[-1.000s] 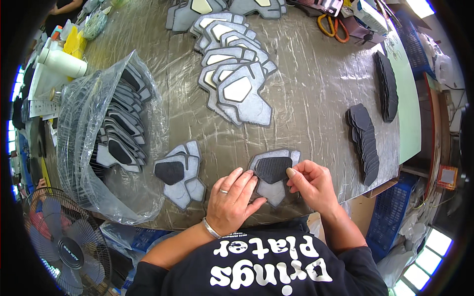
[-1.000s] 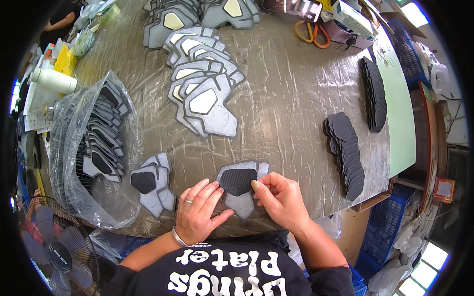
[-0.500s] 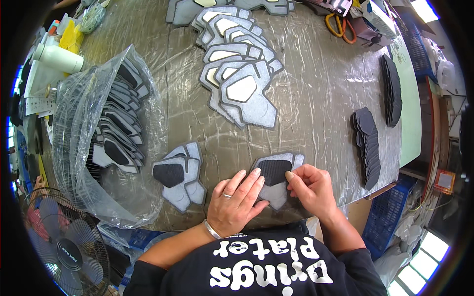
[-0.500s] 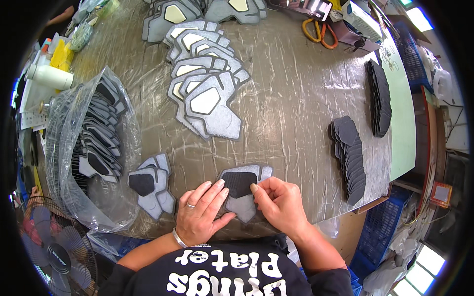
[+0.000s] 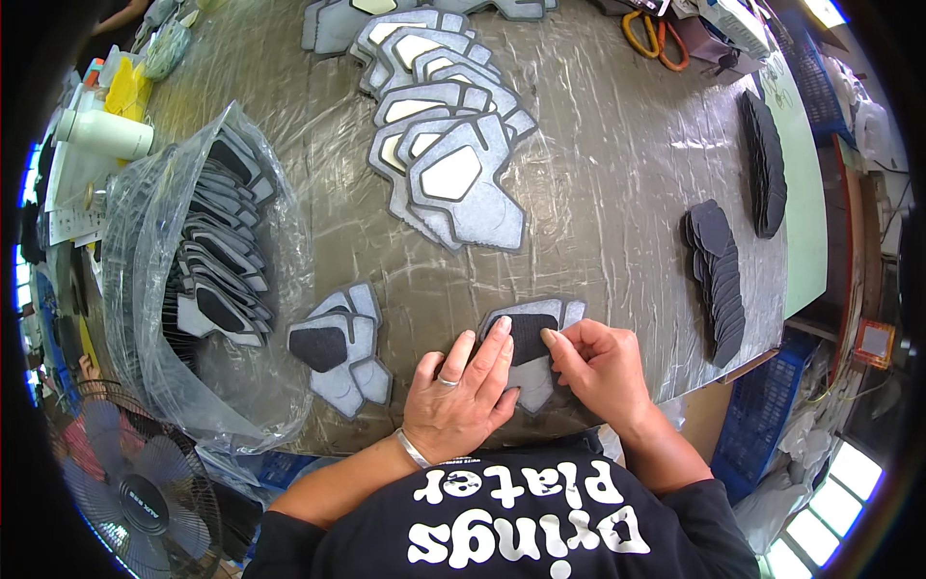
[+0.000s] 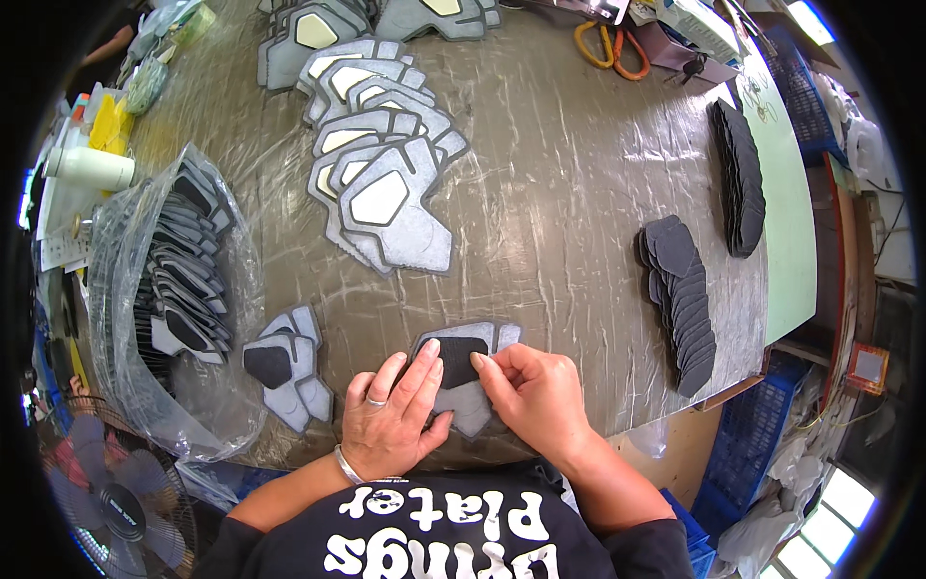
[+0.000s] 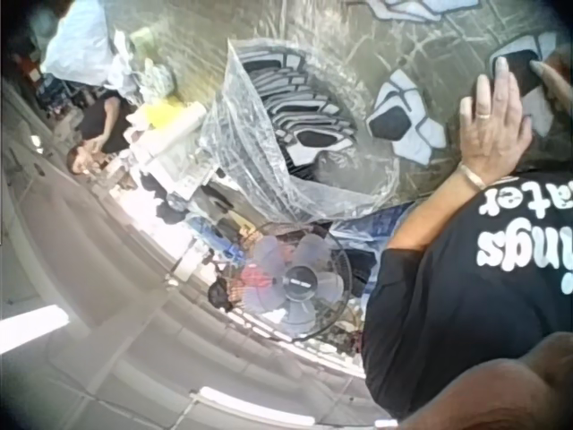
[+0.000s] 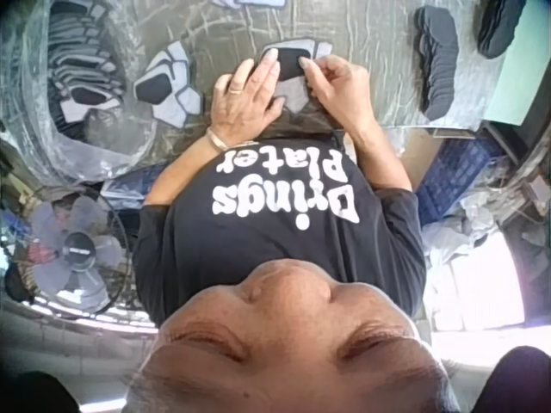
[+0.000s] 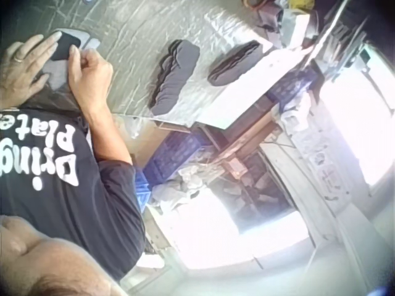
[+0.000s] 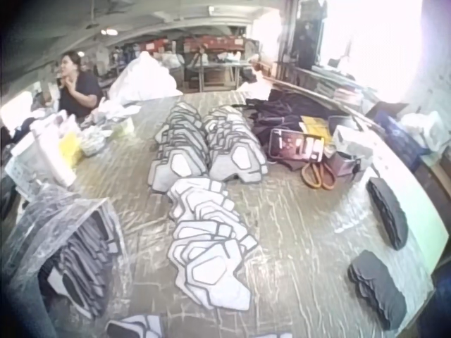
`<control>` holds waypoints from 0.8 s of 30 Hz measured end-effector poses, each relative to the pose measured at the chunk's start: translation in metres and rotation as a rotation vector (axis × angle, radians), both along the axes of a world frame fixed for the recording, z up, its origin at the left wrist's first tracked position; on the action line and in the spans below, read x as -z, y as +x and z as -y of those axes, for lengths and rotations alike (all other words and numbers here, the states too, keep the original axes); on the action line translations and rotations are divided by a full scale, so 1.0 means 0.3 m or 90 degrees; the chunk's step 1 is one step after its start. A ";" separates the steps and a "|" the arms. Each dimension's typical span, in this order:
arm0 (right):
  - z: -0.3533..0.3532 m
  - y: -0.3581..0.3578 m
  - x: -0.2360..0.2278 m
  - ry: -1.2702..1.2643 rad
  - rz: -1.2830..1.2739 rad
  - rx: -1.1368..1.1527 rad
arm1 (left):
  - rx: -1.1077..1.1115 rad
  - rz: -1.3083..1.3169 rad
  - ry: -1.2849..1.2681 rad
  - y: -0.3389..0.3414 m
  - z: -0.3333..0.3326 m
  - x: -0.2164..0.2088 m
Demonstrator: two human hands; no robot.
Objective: The person attaches black adhesive patches onto padded cutouts by hand, presses them down, and places assembled pieces into a plastic bag.
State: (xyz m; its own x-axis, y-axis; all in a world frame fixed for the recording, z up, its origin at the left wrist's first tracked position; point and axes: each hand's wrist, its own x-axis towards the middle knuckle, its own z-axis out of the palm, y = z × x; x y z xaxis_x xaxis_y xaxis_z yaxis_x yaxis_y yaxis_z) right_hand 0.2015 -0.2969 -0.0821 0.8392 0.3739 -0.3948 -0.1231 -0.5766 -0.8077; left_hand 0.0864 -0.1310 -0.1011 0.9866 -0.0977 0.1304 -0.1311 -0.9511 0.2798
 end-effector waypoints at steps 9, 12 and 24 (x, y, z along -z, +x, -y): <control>-0.008 0.009 0.001 -0.046 0.134 -0.051 | -0.020 0.007 -0.030 0.004 0.003 0.000; -0.007 0.019 -0.008 -0.074 0.175 -0.093 | -0.016 0.005 -0.027 0.004 0.002 0.002; 0.013 0.039 -0.013 0.035 -0.113 -0.055 | -0.024 0.013 -0.037 0.003 0.002 0.004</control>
State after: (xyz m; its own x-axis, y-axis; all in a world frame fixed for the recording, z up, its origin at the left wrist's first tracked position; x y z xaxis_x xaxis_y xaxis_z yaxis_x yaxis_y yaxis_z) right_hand 0.2132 -0.3009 -0.0781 0.7220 0.4666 -0.5108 -0.2183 -0.5470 -0.8082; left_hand 0.0873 -0.1317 -0.1022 0.9865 -0.0524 0.1551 -0.1020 -0.9378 0.3317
